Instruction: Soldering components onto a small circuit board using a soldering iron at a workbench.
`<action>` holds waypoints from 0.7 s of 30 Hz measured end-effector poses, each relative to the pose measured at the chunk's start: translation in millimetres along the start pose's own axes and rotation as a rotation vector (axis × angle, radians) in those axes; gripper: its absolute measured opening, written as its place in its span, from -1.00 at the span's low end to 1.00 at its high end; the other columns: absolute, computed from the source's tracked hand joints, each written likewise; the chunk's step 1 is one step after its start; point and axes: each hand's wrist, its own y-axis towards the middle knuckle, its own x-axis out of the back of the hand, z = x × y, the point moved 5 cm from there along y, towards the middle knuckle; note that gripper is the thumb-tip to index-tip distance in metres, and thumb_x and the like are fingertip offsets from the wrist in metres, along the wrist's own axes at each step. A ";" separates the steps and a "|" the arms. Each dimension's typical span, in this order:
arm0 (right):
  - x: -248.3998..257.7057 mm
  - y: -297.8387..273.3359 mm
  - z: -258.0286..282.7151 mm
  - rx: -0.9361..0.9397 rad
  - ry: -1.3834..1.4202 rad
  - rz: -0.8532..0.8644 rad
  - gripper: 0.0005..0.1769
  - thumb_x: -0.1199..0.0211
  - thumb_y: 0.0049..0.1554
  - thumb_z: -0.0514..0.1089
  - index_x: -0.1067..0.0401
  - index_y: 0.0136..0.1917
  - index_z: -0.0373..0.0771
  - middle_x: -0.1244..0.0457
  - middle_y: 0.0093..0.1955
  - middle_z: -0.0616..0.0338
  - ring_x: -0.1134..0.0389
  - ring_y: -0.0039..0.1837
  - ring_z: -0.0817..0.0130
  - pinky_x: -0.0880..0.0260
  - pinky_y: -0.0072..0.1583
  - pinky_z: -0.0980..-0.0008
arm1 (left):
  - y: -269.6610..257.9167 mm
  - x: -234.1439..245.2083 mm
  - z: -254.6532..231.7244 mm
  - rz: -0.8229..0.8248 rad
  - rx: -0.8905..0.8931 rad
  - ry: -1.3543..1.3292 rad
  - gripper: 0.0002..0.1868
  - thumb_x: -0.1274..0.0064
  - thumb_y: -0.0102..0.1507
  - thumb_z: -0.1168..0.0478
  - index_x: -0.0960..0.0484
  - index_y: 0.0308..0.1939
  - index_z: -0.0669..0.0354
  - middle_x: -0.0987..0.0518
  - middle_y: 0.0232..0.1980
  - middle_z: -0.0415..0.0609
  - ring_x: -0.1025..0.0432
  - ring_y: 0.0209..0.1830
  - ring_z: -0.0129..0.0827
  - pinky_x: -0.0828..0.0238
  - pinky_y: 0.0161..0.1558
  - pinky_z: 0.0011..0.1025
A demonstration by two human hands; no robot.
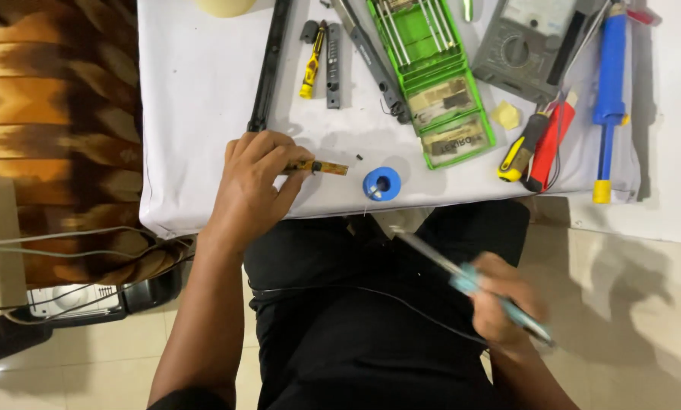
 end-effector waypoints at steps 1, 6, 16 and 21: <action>-19.1 8.3 2.6 -0.127 -0.124 0.223 -0.89 -0.22 0.16 -0.18 -0.42 -0.10 -0.27 -0.26 -0.30 0.07 -0.28 -0.29 0.27 -0.37 -0.11 0.26 | -0.8 -1.5 1.4 0.001 0.008 0.009 -0.82 -0.15 0.30 0.29 -0.63 -0.02 0.02 -0.51 -0.03 -0.12 -0.37 -0.03 -0.13 -0.18 0.01 -0.18; -10.8 0.1 4.2 -0.144 -0.148 0.212 -0.87 -0.25 0.19 -0.16 -0.39 -0.08 -0.25 -0.30 -0.21 0.03 -0.32 -0.31 0.24 -0.40 -0.10 0.22 | 8.5 -7.4 5.2 -0.050 -0.012 0.117 -0.90 -0.17 0.34 0.22 -0.65 -0.06 -0.03 -0.51 -0.08 -0.16 -0.36 -0.08 -0.13 -0.18 -0.05 -0.17; 1.4 1.2 7.3 -0.061 -0.061 -0.025 -0.84 -0.23 0.17 -0.12 -0.37 -0.12 -0.26 -0.15 -0.38 0.01 -0.10 -0.46 0.31 -0.22 -0.27 0.34 | 27.4 -23.3 -22.0 -0.126 -0.128 0.177 -0.64 -0.28 0.17 0.31 -0.60 0.04 0.09 -0.37 0.36 0.19 -0.18 0.44 0.14 -0.08 0.42 0.21; 10.9 -5.2 0.5 -0.035 -0.069 -0.043 -0.87 -0.21 0.16 -0.16 -0.37 -0.09 -0.27 -0.22 -0.29 -0.02 -0.17 -0.43 0.33 -0.34 -0.17 0.29 | 18.8 -46.4 -27.6 -0.057 -0.145 0.167 -0.58 -0.26 0.11 0.27 -0.61 0.06 0.15 -0.31 0.42 0.21 -0.14 0.49 0.28 0.02 0.50 0.28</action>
